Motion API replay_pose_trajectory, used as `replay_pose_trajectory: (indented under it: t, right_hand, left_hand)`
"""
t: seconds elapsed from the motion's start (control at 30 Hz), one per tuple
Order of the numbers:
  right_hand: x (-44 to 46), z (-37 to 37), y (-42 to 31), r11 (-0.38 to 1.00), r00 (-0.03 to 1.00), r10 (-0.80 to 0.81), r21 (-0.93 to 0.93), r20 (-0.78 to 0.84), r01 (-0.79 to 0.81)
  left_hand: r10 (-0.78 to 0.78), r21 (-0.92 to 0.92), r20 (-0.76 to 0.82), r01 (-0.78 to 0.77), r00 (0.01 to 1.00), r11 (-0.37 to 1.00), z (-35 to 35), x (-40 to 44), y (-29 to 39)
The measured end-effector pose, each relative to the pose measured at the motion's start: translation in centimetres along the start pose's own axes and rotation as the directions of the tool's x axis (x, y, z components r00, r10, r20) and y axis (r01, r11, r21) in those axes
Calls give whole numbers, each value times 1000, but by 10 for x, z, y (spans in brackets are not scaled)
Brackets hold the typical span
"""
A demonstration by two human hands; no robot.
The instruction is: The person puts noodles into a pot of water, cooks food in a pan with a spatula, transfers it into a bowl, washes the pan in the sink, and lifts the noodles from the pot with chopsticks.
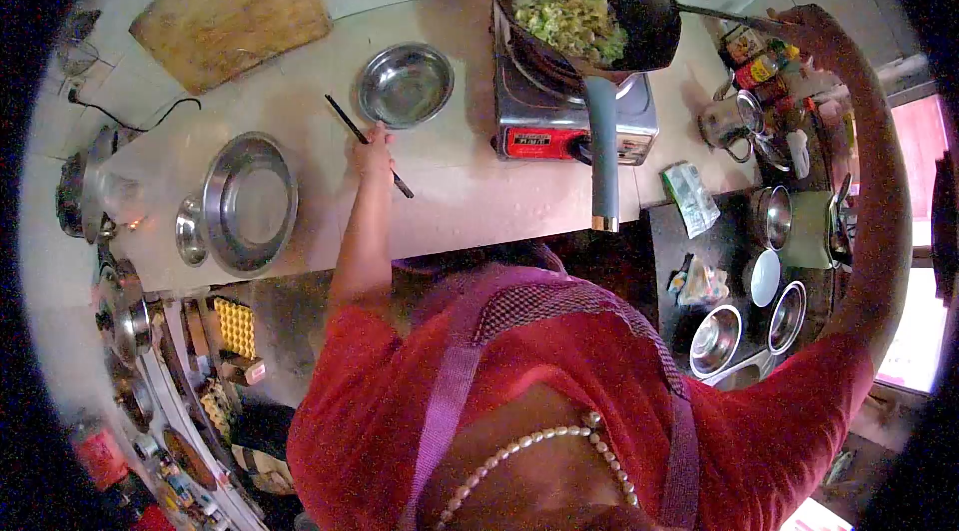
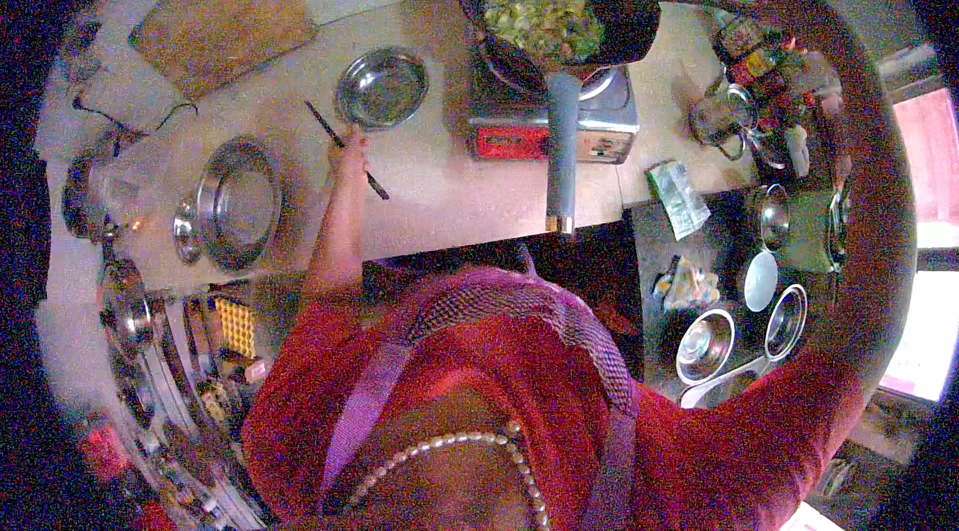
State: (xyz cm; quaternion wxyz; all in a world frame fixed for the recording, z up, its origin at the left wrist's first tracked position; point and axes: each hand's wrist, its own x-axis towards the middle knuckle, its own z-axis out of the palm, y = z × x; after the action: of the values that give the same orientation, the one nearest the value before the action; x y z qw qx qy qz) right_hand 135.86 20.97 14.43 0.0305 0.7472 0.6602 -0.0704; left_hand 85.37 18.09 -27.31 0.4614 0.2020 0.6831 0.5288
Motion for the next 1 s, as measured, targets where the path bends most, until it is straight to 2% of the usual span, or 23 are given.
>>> replay_pose_trajectory:
  t: [0.03,0.1,0.13,0.2,0.27,0.33,0.37,0.4,0.47,0.5,0.57,0.6,0.67,0.7,0.77,0.8,0.83,0.87,0.93,1.0]
  right_hand:
    - [13,-3,15,999,996,30,23,84,-32]
    - [41,-7,62,961,971,-195,-173,137,217]
    - [51,-5,85,802,886,-435,-377,162,463]
    - [67,2,115,641,788,-583,-484,196,595]
    - [59,7,111,832,890,-440,-318,120,454]
    - [42,12,94,973,973,-220,-62,67,224]
    - [24,20,79,980,980,-199,16,-9,199]
    - [6,28,64,978,981,-177,97,-85,184]
    - [5,53,68,979,992,-123,160,-18,124]
    - [2,62,68,978,996,-93,188,17,88]
    - [-21,75,32,905,973,185,363,137,-223]
    - [-22,88,42,872,969,126,442,213,-211]
    - [-33,108,42,811,966,38,558,254,-178]
    - [-46,118,36,788,973,15,596,230,-153]
    - [-64,132,16,736,983,-29,669,183,-103]
    - [-62,128,0,942,978,34,321,204,-100]
    - [-62,136,4,896,985,-30,442,168,-48]
    - [-59,147,19,833,988,-100,554,121,16]
    - [-52,166,34,648,966,-257,744,12,163]
    - [-43,169,48,542,945,-316,801,-88,255]
  left_hand:
    - [35,-19,11,-35,999,999,2,0,-1]
    - [68,-77,35,-66,997,995,6,-1,-1]
    - [67,-114,47,-61,997,992,10,-5,4]
    - [53,-156,97,-37,994,987,12,-15,12]
    - [38,-169,172,-8,984,986,9,-23,21]
    - [-52,-278,245,121,968,953,6,-2,4]
    - [-90,-329,280,184,956,926,2,6,-4]
    - [-35,-348,240,120,970,930,-2,4,-5]
    - [81,-374,163,-15,983,927,3,-6,-2]
    - [24,-343,140,26,990,939,2,-8,0]
    - [-91,-289,91,114,992,950,-2,-9,1]
    - [-46,-284,169,93,984,954,-9,2,-12]
    - [-71,-229,111,95,991,969,-9,-17,7]
    - [-84,-201,79,99,993,975,-12,-25,13]
    - [25,-221,120,2,993,975,-23,-24,12]
    - [77,-221,105,-52,991,974,-24,-40,28]
    - [130,-222,86,-108,988,969,-27,-52,36]
    - [130,-289,122,-90,984,953,-32,-48,31]
    - [125,-232,99,-99,987,968,-46,-61,31]
    - [97,-217,47,-84,994,972,-71,-76,33]
